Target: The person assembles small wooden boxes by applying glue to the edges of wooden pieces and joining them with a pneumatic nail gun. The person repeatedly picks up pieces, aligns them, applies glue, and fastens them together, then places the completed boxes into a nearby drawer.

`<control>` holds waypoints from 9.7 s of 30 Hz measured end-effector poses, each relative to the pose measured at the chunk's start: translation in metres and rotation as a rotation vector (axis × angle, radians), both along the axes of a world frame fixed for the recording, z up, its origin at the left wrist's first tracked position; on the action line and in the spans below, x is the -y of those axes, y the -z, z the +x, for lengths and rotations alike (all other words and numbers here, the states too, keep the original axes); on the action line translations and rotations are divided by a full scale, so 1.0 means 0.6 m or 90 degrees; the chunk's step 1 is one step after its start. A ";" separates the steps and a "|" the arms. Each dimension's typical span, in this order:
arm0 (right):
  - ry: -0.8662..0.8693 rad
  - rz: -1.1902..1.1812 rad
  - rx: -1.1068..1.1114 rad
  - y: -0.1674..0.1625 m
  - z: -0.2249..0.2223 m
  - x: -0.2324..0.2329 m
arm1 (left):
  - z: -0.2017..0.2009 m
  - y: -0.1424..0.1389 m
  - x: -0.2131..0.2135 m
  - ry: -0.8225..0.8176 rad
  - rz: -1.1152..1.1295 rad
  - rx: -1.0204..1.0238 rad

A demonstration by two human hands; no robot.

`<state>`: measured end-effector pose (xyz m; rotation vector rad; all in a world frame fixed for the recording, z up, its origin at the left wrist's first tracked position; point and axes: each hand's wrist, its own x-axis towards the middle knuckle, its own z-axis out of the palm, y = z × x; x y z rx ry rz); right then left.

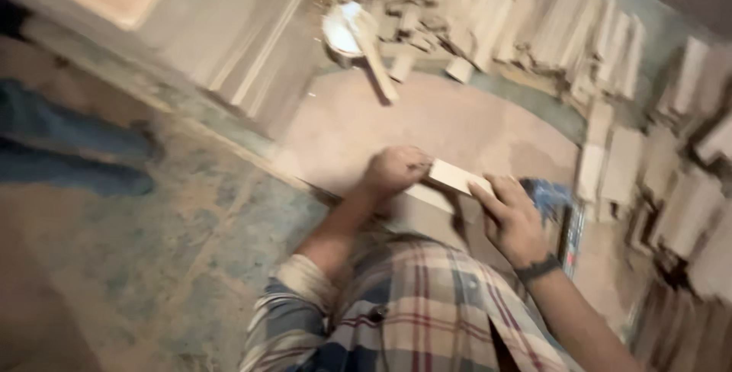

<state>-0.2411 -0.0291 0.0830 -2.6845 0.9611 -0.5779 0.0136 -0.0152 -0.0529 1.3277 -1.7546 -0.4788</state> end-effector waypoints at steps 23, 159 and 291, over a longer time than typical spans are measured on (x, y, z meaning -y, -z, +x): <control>0.123 -0.073 0.102 0.035 -0.148 -0.009 | -0.025 0.053 -0.102 -0.207 0.175 -0.070; 0.538 0.167 0.194 0.209 -0.120 -0.031 | -0.061 0.049 -0.074 -0.243 0.081 -0.021; 0.125 0.283 0.231 0.116 -0.190 0.020 | -0.064 0.002 0.015 0.166 0.286 -0.629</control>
